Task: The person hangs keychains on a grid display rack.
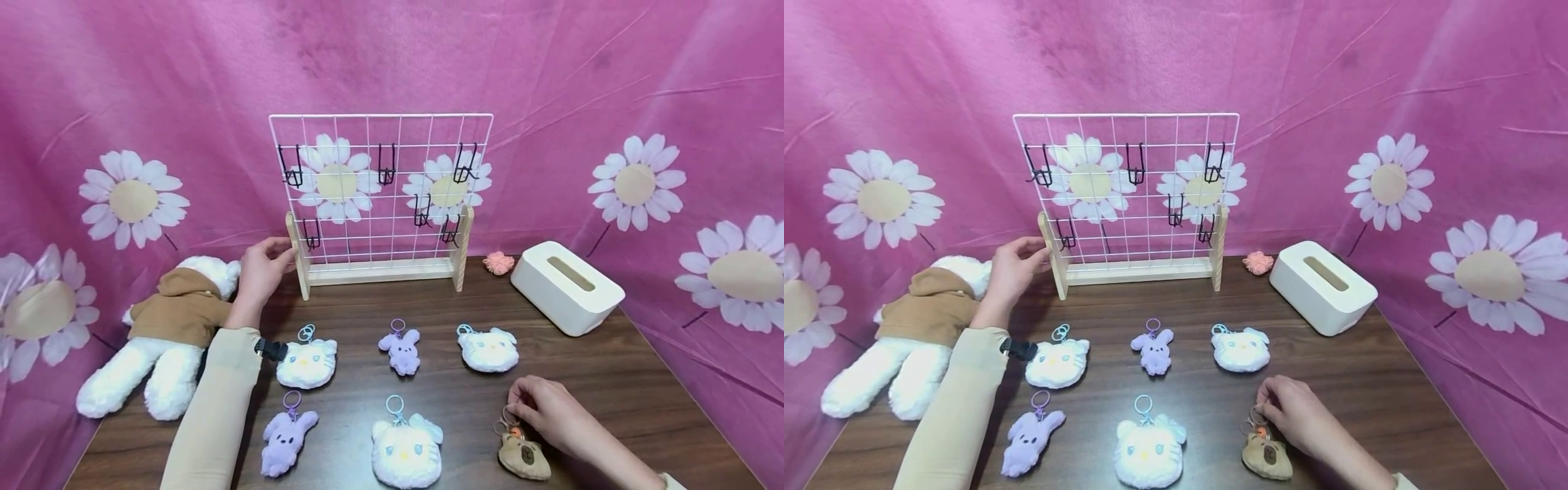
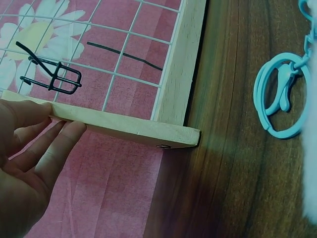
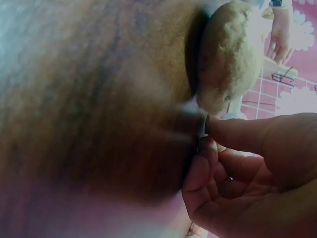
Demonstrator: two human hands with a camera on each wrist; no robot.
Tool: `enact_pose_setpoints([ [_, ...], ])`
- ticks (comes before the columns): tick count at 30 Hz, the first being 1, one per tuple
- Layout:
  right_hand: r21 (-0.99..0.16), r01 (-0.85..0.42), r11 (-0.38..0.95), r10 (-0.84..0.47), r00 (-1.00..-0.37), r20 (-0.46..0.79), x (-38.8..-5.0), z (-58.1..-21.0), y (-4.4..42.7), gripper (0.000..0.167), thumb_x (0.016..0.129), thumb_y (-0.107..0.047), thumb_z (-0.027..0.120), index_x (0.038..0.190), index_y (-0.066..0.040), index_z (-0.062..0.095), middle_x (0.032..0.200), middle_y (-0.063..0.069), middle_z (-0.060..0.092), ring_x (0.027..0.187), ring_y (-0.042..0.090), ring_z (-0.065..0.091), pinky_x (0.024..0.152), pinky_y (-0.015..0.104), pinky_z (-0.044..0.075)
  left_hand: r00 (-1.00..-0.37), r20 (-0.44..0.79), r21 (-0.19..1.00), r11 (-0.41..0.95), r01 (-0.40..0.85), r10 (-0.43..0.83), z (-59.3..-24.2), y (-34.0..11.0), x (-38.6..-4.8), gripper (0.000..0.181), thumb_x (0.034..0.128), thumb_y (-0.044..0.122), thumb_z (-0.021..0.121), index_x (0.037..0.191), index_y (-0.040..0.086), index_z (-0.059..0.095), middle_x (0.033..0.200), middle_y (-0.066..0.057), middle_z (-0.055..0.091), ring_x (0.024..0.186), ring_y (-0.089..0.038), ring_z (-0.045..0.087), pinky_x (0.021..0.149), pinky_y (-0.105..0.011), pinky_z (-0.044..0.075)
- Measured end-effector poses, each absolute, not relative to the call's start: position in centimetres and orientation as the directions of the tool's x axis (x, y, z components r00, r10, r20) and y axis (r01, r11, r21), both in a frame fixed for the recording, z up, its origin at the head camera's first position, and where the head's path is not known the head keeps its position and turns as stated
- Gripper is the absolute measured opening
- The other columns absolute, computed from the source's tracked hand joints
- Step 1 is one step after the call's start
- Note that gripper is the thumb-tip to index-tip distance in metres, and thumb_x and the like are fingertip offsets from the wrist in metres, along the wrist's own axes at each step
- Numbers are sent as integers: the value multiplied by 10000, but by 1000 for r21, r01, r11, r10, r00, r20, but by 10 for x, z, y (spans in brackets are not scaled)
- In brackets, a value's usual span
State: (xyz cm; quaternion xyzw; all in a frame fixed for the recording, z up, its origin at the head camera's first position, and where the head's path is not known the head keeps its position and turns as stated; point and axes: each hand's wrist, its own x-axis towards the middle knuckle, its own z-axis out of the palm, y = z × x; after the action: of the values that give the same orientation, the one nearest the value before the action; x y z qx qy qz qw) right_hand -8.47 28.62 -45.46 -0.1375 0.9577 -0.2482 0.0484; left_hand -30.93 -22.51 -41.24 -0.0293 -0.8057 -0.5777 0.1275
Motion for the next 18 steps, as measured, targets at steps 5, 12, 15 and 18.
enact_pose_setpoints([
  [5,-505,-241,829,-280,-960,-2,-83,-448,288,234,997,-138,828,893,-244,648,761,-173,556,694,-69,456,585,177,411,-965,244,922,331,200,-98,-413,-224,-310,340,1091,85,728,1366,-116,721,1256,-376,743,814,59,723,896,-323,729],
  [12,-552,-234,801,-267,-964,21,-87,-435,288,152,1003,-124,830,951,-210,716,774,-167,671,706,-81,566,600,185,534,-965,245,925,322,203,-97,-414,-225,-311,351,1099,89,714,1379,-122,708,1272,-382,732,819,63,733,867,-239,723],
  [15,-512,-270,816,-267,-960,81,-88,-430,288,125,969,-122,868,1029,-208,800,855,-192,755,795,-95,625,685,224,612,-965,242,924,327,198,-99,-414,-226,-310,348,1102,82,706,1383,-123,705,1275,-380,733,831,46,739,864,-232,722],
  [18,-451,-296,842,-257,-955,147,-90,-425,289,166,945,-146,898,1063,-251,845,933,-198,805,900,-81,673,773,276,658,-965,243,922,335,196,-103,-414,-225,-310,337,1103,78,704,1375,-121,709,1269,-375,738,826,44,736,873,-250,724],
])
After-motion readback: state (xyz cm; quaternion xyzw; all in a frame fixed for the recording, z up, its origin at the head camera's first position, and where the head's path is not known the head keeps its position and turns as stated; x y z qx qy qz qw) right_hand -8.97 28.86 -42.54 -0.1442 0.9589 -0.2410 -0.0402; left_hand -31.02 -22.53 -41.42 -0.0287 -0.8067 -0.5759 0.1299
